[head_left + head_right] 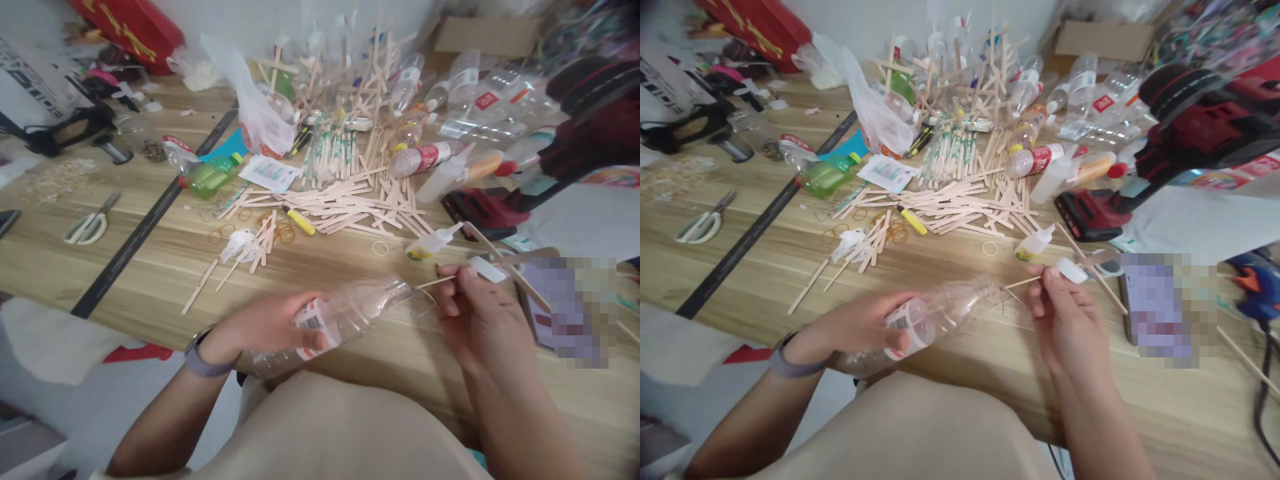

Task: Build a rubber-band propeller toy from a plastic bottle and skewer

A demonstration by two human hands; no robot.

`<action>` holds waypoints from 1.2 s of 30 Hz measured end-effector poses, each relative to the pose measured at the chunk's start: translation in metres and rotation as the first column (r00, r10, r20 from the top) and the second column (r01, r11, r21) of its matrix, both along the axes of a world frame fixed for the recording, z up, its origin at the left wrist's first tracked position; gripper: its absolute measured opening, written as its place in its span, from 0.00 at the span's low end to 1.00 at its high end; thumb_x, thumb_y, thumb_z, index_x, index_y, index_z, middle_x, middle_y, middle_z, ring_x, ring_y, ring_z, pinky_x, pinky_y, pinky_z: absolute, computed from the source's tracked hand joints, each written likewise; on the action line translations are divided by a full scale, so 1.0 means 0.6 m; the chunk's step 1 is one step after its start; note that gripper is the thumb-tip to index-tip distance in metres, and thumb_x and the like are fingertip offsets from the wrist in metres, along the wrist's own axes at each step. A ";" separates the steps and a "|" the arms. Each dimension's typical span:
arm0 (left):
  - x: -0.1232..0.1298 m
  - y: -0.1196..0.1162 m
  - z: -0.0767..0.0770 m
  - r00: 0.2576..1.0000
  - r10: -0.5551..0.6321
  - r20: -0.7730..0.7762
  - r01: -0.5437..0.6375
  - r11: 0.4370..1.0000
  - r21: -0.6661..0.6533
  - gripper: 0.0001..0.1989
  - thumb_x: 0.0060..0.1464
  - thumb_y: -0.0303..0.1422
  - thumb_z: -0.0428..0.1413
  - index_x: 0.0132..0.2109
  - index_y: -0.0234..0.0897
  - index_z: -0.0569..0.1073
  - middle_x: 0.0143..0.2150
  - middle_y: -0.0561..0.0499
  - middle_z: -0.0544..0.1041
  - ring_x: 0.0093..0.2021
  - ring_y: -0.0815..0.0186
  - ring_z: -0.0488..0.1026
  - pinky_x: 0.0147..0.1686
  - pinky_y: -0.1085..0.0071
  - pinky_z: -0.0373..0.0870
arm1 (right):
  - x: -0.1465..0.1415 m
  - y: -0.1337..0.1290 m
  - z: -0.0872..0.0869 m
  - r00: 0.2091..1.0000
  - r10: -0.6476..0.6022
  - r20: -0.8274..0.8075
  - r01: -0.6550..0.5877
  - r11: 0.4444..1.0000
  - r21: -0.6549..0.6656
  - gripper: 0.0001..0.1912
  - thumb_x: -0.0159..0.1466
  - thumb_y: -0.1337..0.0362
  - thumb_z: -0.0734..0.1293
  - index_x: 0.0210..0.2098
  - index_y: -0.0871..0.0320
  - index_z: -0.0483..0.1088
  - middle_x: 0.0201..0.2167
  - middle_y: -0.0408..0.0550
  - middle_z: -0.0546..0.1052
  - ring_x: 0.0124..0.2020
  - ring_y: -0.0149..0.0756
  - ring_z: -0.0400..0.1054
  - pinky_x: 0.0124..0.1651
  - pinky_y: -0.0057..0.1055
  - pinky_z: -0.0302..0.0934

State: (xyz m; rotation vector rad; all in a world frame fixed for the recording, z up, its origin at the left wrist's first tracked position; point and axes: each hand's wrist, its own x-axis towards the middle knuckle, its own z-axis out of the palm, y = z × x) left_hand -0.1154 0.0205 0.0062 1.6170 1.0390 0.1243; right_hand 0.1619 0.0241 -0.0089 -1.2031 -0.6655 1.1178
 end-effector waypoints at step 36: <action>0.032 0.033 0.006 0.982 -0.103 0.158 0.116 0.990 -0.076 0.26 0.56 0.54 0.52 0.47 0.37 0.74 0.42 0.50 0.79 0.41 0.61 0.74 0.38 0.71 0.66 | -0.024 0.025 0.010 0.997 0.065 -0.031 -0.067 0.996 -0.055 0.19 0.40 0.57 0.81 0.23 0.62 0.73 0.16 0.38 0.61 0.16 0.21 0.48 0.17 0.22 0.43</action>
